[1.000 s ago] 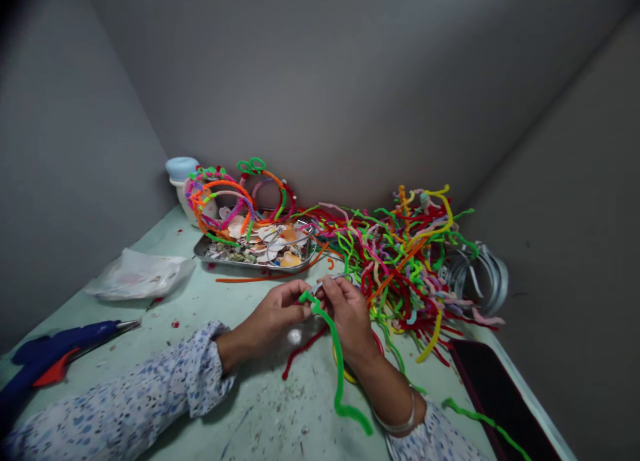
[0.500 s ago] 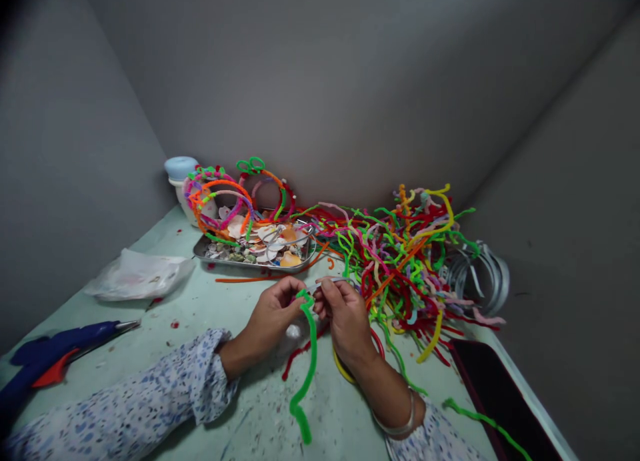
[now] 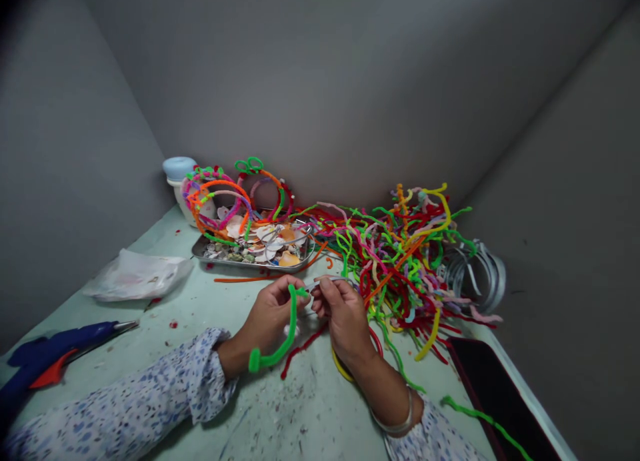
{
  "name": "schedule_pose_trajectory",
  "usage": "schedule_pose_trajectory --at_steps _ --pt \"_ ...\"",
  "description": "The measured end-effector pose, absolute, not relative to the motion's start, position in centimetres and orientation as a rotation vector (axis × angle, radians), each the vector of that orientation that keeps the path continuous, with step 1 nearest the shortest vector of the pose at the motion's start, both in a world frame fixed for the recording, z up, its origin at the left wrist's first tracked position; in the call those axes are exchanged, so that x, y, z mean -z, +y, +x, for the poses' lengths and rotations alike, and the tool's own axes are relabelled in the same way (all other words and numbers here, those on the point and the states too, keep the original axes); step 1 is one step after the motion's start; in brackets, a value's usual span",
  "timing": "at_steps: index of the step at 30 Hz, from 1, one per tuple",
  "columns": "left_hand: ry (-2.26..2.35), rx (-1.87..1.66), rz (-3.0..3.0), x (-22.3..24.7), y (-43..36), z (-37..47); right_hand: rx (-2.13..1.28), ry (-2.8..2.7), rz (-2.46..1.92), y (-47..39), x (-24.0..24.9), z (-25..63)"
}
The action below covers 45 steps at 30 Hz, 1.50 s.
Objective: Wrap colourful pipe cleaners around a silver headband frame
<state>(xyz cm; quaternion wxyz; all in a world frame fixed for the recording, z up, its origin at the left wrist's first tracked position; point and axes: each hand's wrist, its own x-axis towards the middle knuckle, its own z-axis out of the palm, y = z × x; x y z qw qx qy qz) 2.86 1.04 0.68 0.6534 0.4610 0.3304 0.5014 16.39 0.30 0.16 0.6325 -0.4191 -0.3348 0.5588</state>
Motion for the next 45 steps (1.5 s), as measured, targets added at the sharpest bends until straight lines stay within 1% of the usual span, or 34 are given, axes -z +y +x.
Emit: schedule_pose_trajectory --at_steps 9,21,31,40,45 --pt "0.797 -1.153 1.105 -1.7 0.8 2.7 -1.267 -0.753 -0.959 0.3 -0.6 16.3" --pt "0.731 -1.11 0.902 -2.4 0.6 2.9 -1.284 -0.772 -0.949 0.4 -0.6 16.4" --pt "0.737 -1.026 1.018 -1.9 1.5 2.5 -1.278 -0.717 -0.927 0.6 -1.1 16.7" --pt "0.684 -0.949 0.922 -1.8 2.1 2.6 -1.269 -0.571 -0.862 1.6 -1.5 17.8" --pt "0.699 -0.973 0.937 -1.9 2.1 2.5 -1.284 -0.616 -0.855 1.4 -1.6 17.8"
